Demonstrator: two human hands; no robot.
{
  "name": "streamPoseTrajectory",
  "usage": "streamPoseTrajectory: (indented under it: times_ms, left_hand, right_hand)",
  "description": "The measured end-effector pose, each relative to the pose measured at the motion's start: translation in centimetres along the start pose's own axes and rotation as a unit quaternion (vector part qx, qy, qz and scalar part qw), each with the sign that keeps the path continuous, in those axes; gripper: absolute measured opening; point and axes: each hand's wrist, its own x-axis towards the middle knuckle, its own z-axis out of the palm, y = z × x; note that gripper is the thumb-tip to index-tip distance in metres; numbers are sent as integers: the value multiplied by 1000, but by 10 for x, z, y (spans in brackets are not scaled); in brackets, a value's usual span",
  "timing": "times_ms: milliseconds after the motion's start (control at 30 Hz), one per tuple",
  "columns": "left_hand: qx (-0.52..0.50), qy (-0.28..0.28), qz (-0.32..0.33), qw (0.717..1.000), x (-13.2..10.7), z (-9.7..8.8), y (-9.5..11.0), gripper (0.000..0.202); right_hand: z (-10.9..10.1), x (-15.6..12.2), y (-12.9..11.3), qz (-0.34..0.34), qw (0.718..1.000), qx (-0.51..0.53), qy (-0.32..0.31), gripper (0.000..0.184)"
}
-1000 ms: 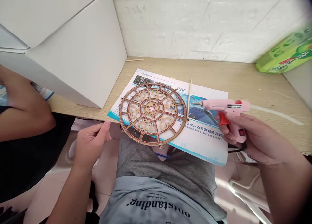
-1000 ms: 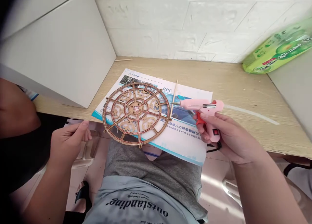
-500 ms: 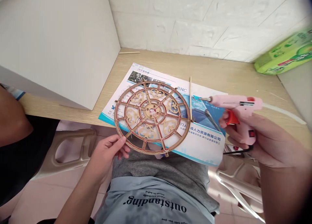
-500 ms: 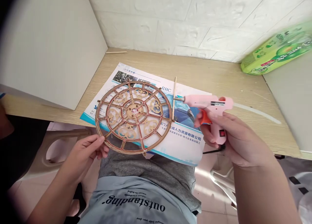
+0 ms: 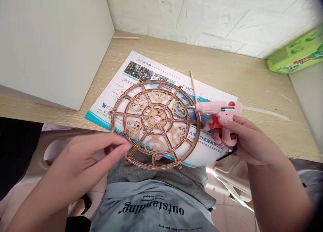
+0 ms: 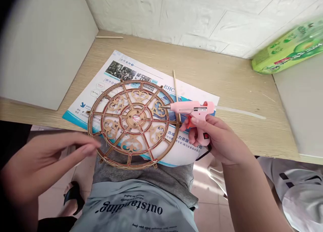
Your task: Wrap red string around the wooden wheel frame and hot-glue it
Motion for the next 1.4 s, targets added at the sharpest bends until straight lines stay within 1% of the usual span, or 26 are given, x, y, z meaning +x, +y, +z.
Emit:
streamPoseTrajectory:
  times_ms: [67, 133, 167, 200, 233, 300, 400, 533, 600, 733, 800, 867, 933, 1000, 1100, 1200, 1267, 1300, 1400]
  left_hand:
    - [70, 2, 106, 992, 36, 9, 16, 18]
    - [136, 4, 178, 975, 67, 23, 26, 20]
    - [163, -14, 196, 967, 78, 30, 28, 21]
    - [186, -19, 210, 960, 86, 36, 28, 22]
    - [205, -23, 218, 954, 91, 41, 28, 22]
    - [232, -18, 228, 945, 92, 47, 26, 21]
    - [255, -7, 228, 940, 87, 52, 25, 19]
    - [274, 10, 200, 941, 87, 58, 32, 18]
    - [271, 13, 175, 946, 91, 61, 38, 20]
    - [232, -17, 103, 967, 101, 62, 48, 18]
    - [216, -31, 79, 973, 103, 62, 52, 14]
    - [211, -38, 66, 974, 103, 62, 54, 13]
    - [208, -40, 50, 976, 103, 63, 56, 14]
    - [199, -46, 21, 979, 105, 64, 60, 14]
    - [184, -69, -37, 980, 112, 62, 65, 14]
    - [184, -106, -67, 975, 118, 57, 69, 16]
    - [190, -118, -52, 973, 117, 54, 69, 13]
    - [195, -114, -28, 974, 115, 54, 68, 12]
    - [217, -74, 85, 970, 105, 58, 65, 15]
  right_hand:
    - [-3, -1, 3, 3, 1000, 11, 14, 73]
    - [-3, -2, 6, 18, 999, 29, 27, 56]
    - [-3, -2, 7, 26, 998, 39, 32, 47]
    - [-3, -2, 8, 32, 998, 50, 34, 41]
    - [-3, -2, 9, 36, 997, 60, 34, 39]
    - [-4, -1, 11, 34, 996, 73, 25, 36]
    - [-8, -1, 14, 31, 995, 89, 11, 33]
    - [-11, 0, 16, 37, 994, 101, 8, 35]
    - [-11, 0, 17, 44, 994, 95, 10, 37]
    - [-8, 0, 17, 48, 997, 56, 32, 47]
    - [-3, 0, 16, 49, 997, 39, 54, 52]
    - [4, 0, 13, 39, 996, 43, 63, 51]
    - [14, 1, 11, 18, 996, 64, 53, 44]
    - [23, 3, 10, 5, 996, 86, 29, 39]
    - [33, 7, 11, 10, 995, 98, 11, 38]
    - [35, 8, 13, 20, 995, 94, 22, 38]
    - [35, 8, 13, 22, 995, 89, 26, 39]
    - [34, 8, 13, 23, 996, 88, 25, 39]
    - [33, 6, 13, 29, 994, 104, 14, 35]
